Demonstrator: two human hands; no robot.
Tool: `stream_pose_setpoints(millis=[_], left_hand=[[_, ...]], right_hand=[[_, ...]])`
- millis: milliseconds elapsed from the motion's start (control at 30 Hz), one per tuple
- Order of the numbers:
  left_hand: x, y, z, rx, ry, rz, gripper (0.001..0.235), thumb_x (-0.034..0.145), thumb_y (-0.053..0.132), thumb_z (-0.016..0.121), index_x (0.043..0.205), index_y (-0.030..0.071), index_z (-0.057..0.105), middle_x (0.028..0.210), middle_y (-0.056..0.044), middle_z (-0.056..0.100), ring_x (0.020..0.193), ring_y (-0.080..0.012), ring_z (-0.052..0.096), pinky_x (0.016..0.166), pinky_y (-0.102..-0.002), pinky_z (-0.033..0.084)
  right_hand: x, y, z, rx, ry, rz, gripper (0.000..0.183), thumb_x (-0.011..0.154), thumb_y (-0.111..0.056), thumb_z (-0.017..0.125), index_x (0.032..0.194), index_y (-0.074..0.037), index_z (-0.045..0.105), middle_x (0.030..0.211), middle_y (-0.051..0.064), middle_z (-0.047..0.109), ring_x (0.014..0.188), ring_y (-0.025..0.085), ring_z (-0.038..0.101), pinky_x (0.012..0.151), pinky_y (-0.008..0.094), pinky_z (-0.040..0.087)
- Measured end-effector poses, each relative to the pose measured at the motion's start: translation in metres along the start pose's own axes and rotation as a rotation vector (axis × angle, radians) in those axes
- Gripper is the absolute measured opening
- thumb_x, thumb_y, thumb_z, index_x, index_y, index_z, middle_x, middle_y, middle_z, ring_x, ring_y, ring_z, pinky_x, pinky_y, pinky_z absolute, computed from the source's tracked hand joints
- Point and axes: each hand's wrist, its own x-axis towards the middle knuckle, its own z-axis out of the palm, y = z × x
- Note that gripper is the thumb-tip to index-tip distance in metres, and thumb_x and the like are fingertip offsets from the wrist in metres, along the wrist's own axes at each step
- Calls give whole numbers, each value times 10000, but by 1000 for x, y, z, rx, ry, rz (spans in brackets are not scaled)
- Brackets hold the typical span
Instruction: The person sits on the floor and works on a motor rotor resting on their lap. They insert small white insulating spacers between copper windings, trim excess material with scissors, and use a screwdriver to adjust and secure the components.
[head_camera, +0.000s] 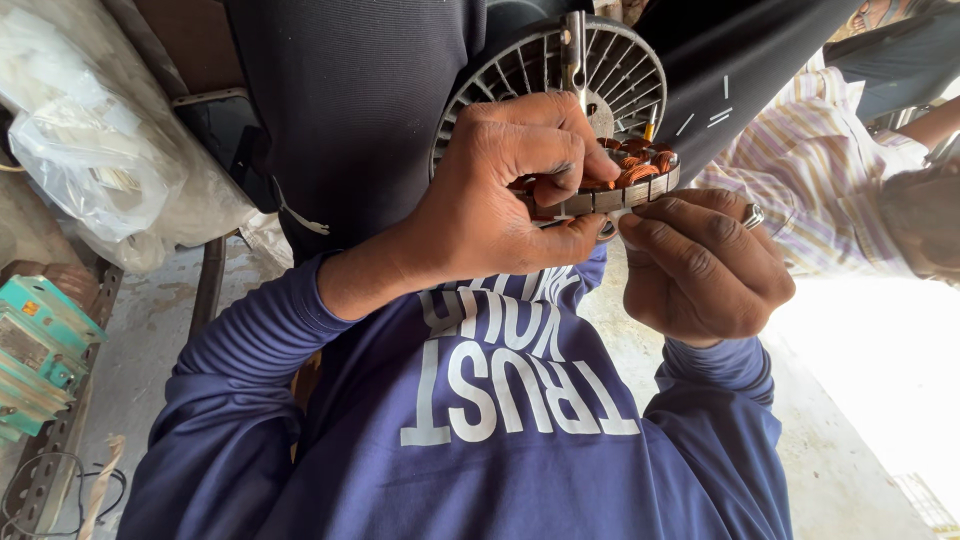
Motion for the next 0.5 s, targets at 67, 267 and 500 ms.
stream_pose_setpoints(millis=[67,267,500], left_hand=[[0,-3,-1,-26,-31,7,375,810,-8,839,702,67,487,985,-78,677,604,-45,473,481,-192,382],[-5,-5,-3,11,-9,43,381,835,20,842,755,64,472,1059,-84,674,614,-40,533,505,-193,412],[-2,-4,-1,110,6,91,270,857,62,813,875,58,544,1016,-57,652,780,-83,645,623,-217,524]], right_hand=[[-3,7,5,10,53,-48,112,844,126,824,853,83,721,793,190,693,709,249,717,624,308,579],[-14,1,21,123,280,129,51,853,55,561,808,43,581,870,216,692,716,257,716,632,351,601],[-10,2,36,-34,269,7,147,830,11,789,852,56,651,847,229,668,696,254,663,559,343,494]])
